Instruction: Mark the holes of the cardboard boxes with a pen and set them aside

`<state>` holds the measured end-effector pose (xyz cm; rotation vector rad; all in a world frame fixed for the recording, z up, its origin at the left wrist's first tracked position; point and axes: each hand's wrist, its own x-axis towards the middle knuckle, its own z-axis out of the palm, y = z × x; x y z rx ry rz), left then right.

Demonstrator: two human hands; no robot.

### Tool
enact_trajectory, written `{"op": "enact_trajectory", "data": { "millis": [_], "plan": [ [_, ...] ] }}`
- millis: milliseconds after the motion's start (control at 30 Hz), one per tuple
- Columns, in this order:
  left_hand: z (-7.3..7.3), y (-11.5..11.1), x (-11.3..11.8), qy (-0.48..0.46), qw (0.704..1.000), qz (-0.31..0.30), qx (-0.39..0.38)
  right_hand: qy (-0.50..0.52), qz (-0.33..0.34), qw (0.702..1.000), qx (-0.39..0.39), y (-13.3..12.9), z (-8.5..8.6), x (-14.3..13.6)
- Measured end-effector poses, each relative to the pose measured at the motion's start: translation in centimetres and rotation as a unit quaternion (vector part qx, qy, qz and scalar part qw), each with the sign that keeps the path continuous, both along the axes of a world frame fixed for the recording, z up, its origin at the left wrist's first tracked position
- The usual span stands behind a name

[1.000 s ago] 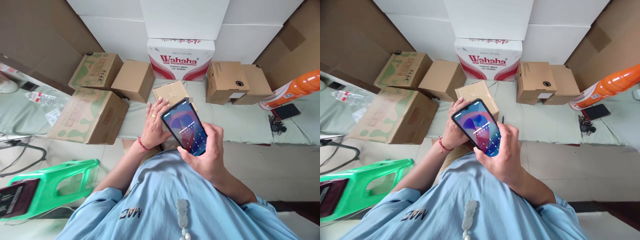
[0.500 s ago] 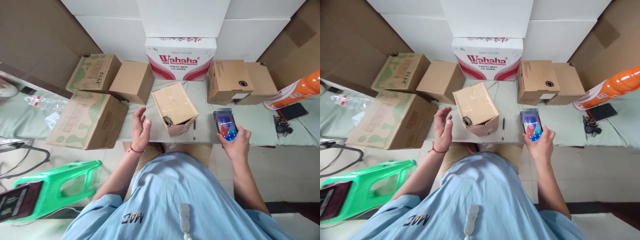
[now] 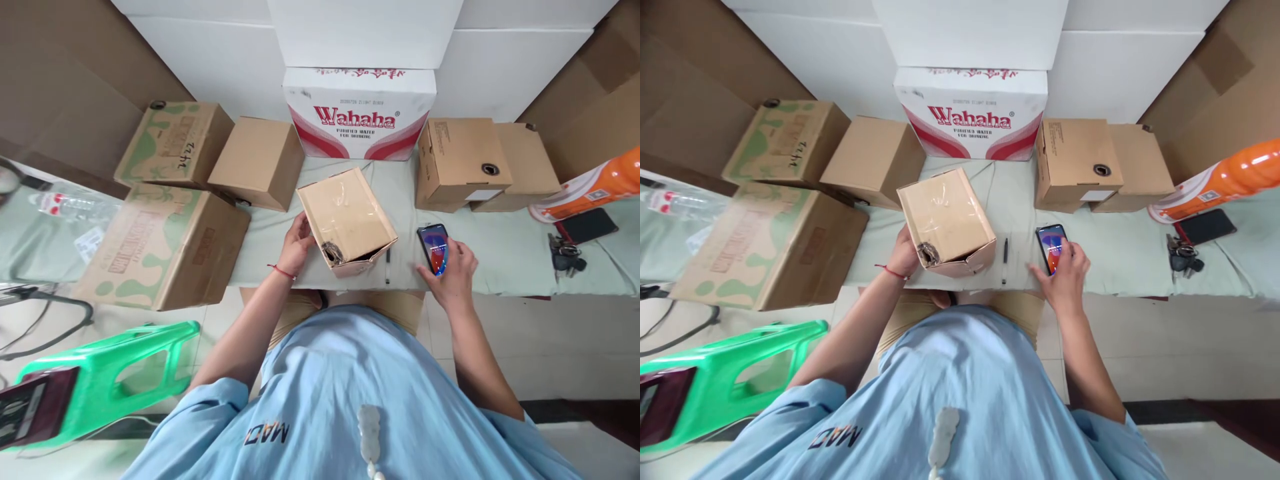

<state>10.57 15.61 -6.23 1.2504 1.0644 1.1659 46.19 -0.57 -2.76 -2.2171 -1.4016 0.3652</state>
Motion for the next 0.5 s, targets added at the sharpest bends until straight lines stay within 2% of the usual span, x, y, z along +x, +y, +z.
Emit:
{"op": "enact_trajectory", "data": {
  "millis": [67, 133, 200, 267, 367, 433, 500],
  "plan": [
    [0.3, -0.2, 0.3, 0.004, 1.0, -0.023, -0.016, 0.134, 0.088, 0.987, -0.005, 0.3, 0.4, -2.3],
    [0.6, -0.7, 0.4, 0.013, 0.999, -0.032, -0.024, 0.267, 0.161, 0.95, -0.034, 1.0, 0.7, -5.2],
    [1.2, -1.6, 0.0, 0.028, 0.999, -0.025, -0.023, 0.348, 0.197, 0.916, -0.037, 1.8, 0.9, -8.2],
    [2.3, -3.1, -0.9, 0.047, 0.999, -0.003, -0.015, 0.403, 0.2, 0.893, -0.021, 2.5, 1.2, -10.6],
    [4.7, -6.4, -3.4, 0.1, 0.992, 0.07, 0.003, 0.476, 0.224, 0.85, -0.025, 3.3, 1.6, -13.1],
    [6.6, -8.8, -5.4, 0.203, 0.965, 0.163, 0.019, 0.521, 0.258, 0.811, -0.061, 3.8, 1.6, -14.4],
    [8.3, -10.8, -7.5, 0.287, 0.931, 0.22, 0.043, 0.557, 0.283, 0.773, -0.114, 4.4, 1.3, -16.0]
  ]
}}
